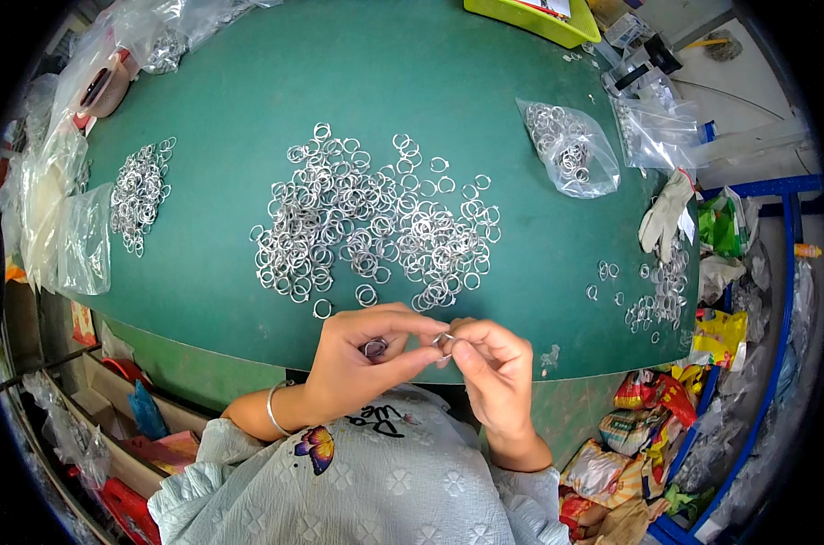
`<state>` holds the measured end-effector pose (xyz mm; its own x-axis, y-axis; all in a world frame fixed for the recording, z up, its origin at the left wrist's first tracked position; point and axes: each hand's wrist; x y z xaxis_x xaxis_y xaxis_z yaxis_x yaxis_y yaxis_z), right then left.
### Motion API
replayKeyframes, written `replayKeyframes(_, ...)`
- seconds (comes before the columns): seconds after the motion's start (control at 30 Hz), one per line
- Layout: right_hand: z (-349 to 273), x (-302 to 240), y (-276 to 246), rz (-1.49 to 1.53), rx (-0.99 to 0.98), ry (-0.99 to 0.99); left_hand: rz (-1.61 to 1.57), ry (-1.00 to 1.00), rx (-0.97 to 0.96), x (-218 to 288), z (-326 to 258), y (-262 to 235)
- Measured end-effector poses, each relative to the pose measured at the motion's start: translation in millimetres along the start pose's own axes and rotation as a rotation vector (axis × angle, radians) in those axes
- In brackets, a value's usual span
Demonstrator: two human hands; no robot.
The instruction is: The person is sorting small metal rings on a green workbench, picking them up individually and organizing them into a central pile.
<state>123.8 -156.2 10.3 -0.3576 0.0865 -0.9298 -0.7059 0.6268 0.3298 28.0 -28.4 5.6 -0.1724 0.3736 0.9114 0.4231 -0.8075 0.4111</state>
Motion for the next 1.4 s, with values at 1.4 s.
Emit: replayKeyframes(1.4, 1.0, -28.8, 5.9, 0.152, -0.033, 0.138, -0.724, -0.573, -0.137, 9.3, -1.5, 6.3)
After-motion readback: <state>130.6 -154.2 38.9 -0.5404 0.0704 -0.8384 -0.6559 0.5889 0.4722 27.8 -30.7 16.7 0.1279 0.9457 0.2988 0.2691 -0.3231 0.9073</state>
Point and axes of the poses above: each hand's wrist, its own z-axis towards the middle knuckle, its own y-axis out of the palm, x = y × z, and after that the axes turned 7 degrees about -z, right-handed
